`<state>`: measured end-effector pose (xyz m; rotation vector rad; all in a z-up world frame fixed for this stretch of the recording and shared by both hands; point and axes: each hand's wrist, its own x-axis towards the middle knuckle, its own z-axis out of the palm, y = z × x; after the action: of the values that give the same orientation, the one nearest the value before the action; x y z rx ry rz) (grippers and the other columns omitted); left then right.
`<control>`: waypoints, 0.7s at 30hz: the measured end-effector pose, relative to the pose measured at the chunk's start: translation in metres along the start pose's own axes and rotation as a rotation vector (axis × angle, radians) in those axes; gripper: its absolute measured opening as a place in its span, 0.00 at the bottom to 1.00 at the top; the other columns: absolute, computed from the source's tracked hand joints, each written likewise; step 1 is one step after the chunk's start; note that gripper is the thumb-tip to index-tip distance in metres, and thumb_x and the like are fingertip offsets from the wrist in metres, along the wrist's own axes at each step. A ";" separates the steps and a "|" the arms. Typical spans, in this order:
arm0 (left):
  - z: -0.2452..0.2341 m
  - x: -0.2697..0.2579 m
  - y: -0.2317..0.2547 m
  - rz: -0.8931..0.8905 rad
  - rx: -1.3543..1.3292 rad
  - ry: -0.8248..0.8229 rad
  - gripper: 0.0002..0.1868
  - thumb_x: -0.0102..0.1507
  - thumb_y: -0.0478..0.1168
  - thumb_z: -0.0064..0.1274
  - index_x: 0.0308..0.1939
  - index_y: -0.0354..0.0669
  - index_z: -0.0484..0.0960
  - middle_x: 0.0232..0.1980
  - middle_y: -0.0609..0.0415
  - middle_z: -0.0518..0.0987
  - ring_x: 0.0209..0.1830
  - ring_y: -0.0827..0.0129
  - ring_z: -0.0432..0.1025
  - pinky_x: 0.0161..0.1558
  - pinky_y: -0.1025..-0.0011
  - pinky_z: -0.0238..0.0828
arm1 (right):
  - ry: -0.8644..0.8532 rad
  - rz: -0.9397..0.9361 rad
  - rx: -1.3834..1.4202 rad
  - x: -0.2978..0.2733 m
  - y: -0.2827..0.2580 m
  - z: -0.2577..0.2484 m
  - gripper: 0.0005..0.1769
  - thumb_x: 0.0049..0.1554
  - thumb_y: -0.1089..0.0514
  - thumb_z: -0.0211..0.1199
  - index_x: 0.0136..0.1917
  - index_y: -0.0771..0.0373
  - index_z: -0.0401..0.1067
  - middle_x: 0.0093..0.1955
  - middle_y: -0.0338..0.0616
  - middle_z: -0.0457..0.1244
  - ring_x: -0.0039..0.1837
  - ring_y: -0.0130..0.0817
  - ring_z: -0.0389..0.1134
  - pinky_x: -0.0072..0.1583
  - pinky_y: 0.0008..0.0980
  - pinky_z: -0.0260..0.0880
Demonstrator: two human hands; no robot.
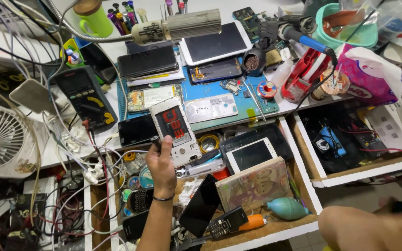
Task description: Disassembling a mobile phone on a repair bench using a small tool to remove or inspect components.
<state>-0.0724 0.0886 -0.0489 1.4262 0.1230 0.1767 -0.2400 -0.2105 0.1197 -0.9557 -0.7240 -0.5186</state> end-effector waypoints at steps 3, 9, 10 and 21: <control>0.004 -0.001 0.006 -0.033 -0.071 -0.034 0.16 0.64 0.49 0.54 0.46 0.44 0.86 0.45 0.53 0.87 0.47 0.65 0.80 0.48 0.66 0.80 | -0.022 0.016 0.041 0.030 0.078 0.027 0.22 0.70 0.42 0.46 0.36 0.50 0.63 0.28 0.35 0.44 0.31 0.33 0.47 0.58 0.39 0.58; 0.025 -0.025 0.027 -0.018 0.085 -0.115 0.17 0.64 0.44 0.62 0.22 0.49 0.78 0.20 0.66 0.68 0.24 0.78 0.61 0.31 0.77 0.59 | 0.291 0.649 -0.498 -0.033 0.230 -0.022 0.44 0.61 0.34 0.48 0.74 0.72 0.49 0.57 0.57 0.61 0.51 0.38 0.65 0.51 0.30 0.64; 0.027 -0.025 0.018 -0.015 0.091 -0.109 0.17 0.64 0.44 0.62 0.22 0.49 0.78 0.20 0.66 0.68 0.24 0.78 0.61 0.31 0.77 0.59 | 0.288 0.649 -0.490 -0.041 0.236 -0.019 0.44 0.61 0.34 0.48 0.74 0.72 0.49 0.57 0.57 0.61 0.51 0.38 0.65 0.51 0.30 0.64; 0.040 -0.013 -0.001 0.055 0.366 -0.296 0.17 0.67 0.53 0.46 0.41 0.47 0.84 0.24 0.51 0.76 0.29 0.66 0.68 0.36 0.67 0.68 | 0.596 0.810 0.022 -0.054 0.240 -0.037 0.11 0.66 0.56 0.52 0.55 0.67 0.67 0.45 0.56 0.72 0.46 0.38 0.75 0.45 0.43 0.80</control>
<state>-0.0775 0.0468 -0.0442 1.8043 -0.1345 -0.0157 -0.0996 -0.1207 -0.0649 -0.9200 0.2114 -0.0549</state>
